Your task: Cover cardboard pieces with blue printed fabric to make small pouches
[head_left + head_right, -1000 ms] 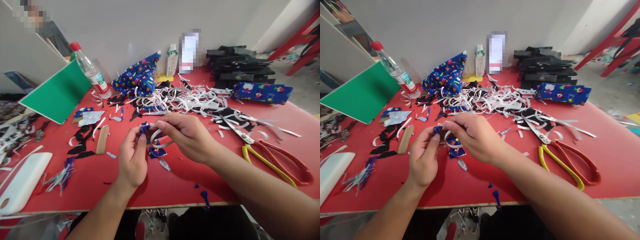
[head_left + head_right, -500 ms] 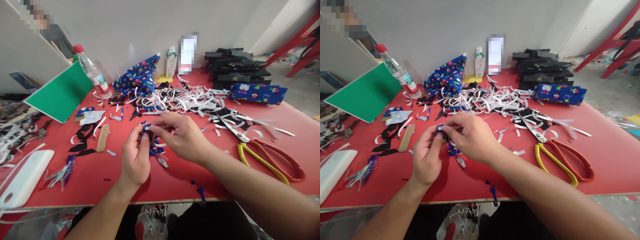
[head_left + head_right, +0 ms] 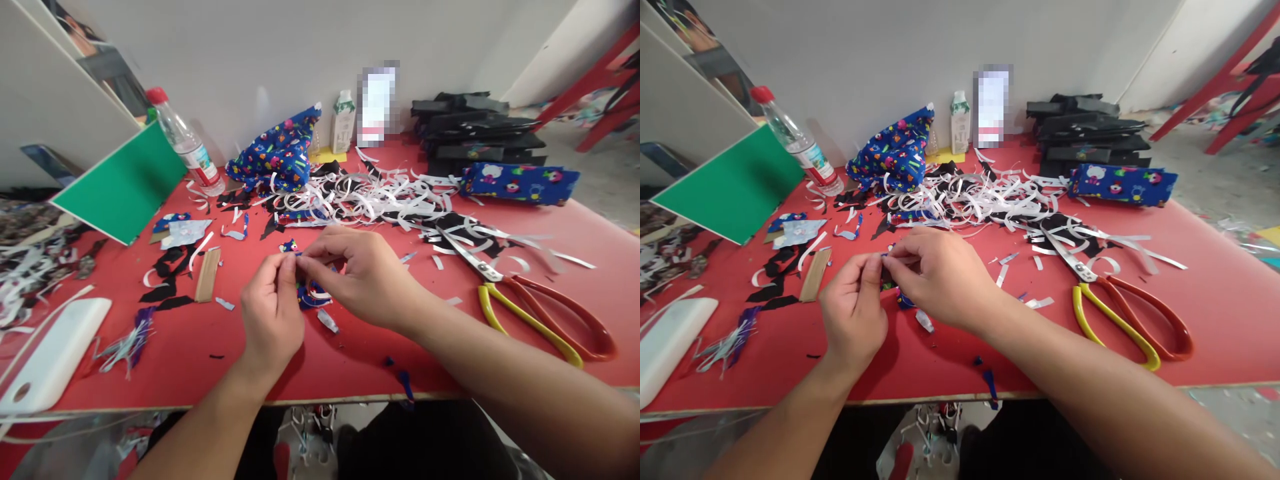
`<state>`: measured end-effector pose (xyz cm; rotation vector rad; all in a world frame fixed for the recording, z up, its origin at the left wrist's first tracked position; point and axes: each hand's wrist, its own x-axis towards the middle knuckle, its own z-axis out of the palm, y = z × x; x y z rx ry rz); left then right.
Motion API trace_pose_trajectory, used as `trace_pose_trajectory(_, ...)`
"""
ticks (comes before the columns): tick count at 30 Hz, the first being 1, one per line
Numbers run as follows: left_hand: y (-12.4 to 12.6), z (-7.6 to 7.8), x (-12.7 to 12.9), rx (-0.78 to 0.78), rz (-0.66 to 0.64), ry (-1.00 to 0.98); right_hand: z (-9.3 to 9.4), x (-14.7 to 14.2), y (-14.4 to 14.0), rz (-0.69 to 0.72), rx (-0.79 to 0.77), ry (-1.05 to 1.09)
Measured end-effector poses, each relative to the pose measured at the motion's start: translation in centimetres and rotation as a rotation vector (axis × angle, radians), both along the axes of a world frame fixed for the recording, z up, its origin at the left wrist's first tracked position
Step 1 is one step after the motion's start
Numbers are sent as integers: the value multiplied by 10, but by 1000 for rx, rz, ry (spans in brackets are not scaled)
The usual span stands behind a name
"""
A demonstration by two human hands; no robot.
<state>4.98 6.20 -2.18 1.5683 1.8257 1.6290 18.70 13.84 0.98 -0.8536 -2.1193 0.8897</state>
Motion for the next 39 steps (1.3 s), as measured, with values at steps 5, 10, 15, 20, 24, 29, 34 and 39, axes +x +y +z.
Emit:
trace_pose_trajectory(5, 3, -5, 2, 26, 36, 95, 10, 3, -6, -73, 35, -184)
trace_pose_trajectory(10, 6, -3, 0, -9, 104, 26, 11, 8, 0, -309, 97, -284)
trace_pose_trajectory(15, 6, 1, -5, -17, 182, 17, 11, 10, 11, -354, -43, -172)
trace_pose_trajectory(20, 3, 4, -3, -7, 163, -52, 9, 7, 12, -356, -104, -161)
trace_pose_trajectory(24, 1, 5, -2, -2, 120, -113, 7, 6, 13, -369, -114, -164)
trace_pose_trajectory(29, 0, 5, -3, 7, 102, -164, 6, 6, 14, -372, -84, -165)
trace_pose_trajectory(34, 0, 10, 0, 73, 104, -178, 5, 6, 10, -388, 89, -104)
trace_pose_trajectory(39, 3, 5, -2, 111, 187, -232, 6, 10, 3, -443, 290, -57)
